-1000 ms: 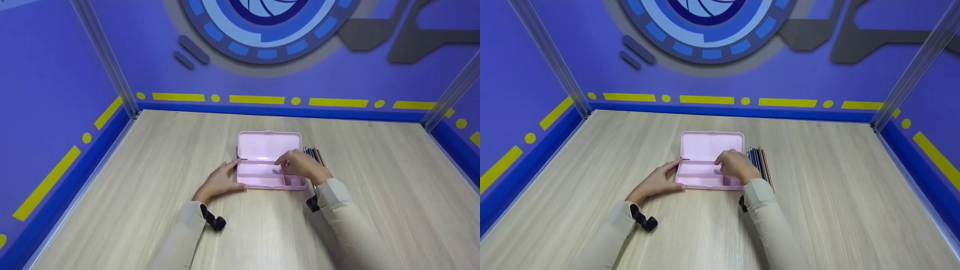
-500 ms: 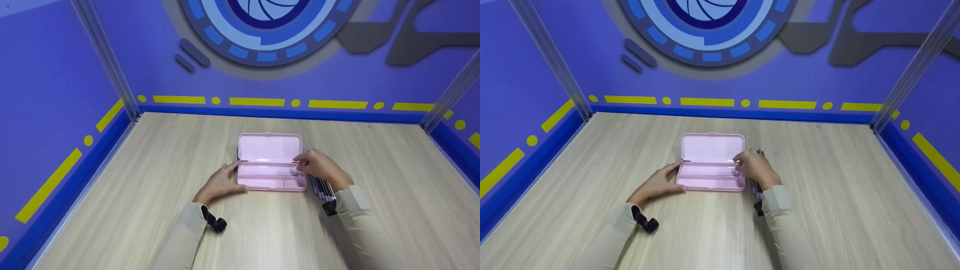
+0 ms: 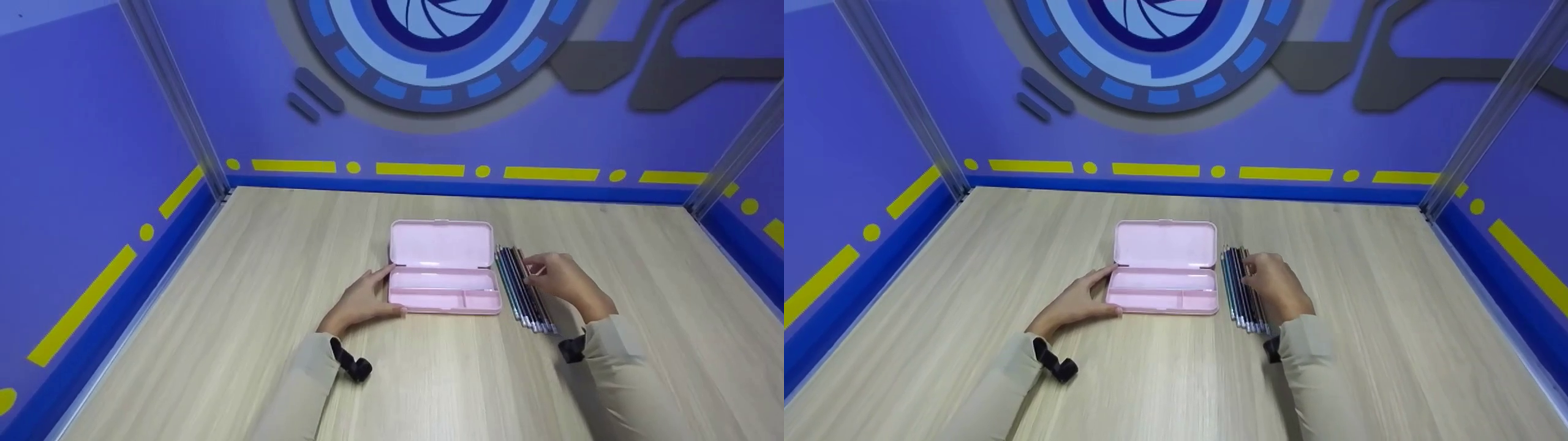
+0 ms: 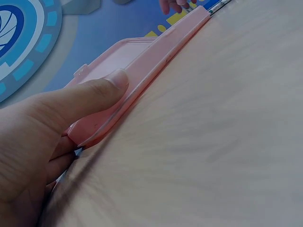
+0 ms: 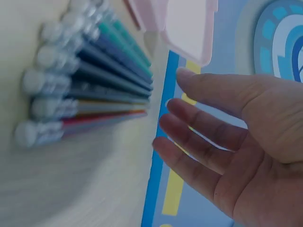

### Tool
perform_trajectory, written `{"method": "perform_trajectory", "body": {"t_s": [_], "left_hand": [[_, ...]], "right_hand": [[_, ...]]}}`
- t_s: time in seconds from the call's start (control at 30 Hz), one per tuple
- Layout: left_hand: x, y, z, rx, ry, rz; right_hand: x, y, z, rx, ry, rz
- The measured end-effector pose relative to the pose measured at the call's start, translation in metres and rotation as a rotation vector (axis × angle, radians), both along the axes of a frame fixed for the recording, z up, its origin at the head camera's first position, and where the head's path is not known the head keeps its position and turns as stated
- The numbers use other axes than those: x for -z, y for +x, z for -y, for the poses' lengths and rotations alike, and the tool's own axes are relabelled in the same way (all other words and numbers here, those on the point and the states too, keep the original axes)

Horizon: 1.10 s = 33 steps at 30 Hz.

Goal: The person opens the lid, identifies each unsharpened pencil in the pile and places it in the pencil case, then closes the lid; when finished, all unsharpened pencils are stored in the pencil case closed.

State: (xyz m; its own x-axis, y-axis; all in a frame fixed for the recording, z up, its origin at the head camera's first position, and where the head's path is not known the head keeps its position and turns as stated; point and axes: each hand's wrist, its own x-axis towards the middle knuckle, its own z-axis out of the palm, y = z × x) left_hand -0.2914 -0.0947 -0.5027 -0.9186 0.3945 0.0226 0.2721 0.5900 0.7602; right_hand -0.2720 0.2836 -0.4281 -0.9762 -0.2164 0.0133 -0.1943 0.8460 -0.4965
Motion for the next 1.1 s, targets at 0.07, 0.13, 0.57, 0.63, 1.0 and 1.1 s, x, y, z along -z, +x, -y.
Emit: {"method": "perform_trajectory", "body": {"t_s": [0.07, 0.13, 0.57, 0.63, 1.0, 1.1], "left_hand": [[0.001, 0.000, 0.000, -0.005, -0.002, 0.001], [0.001, 0.001, 0.000, -0.010, 0.001, 0.005], [-0.001, 0.001, 0.000, -0.004, 0.002, 0.018], [-0.001, 0.001, 0.000, -0.004, 0.000, 0.018], [0.002, 0.000, -0.001, -0.007, -0.007, 0.021], [0.001, -0.001, -0.002, -0.019, -0.008, 0.023]], "right_hand": [[0.002, 0.001, -0.005, 0.015, 0.015, 0.034], [0.004, 0.003, -0.008, 0.025, 0.028, 0.073], [0.013, 0.011, -0.027, 0.030, -0.016, 0.197], [0.013, 0.012, -0.027, 0.037, -0.026, 0.215], [0.020, 0.009, -0.025, 0.149, -0.075, 0.243], [0.021, 0.008, -0.024, 0.155, -0.098, 0.247]]}}
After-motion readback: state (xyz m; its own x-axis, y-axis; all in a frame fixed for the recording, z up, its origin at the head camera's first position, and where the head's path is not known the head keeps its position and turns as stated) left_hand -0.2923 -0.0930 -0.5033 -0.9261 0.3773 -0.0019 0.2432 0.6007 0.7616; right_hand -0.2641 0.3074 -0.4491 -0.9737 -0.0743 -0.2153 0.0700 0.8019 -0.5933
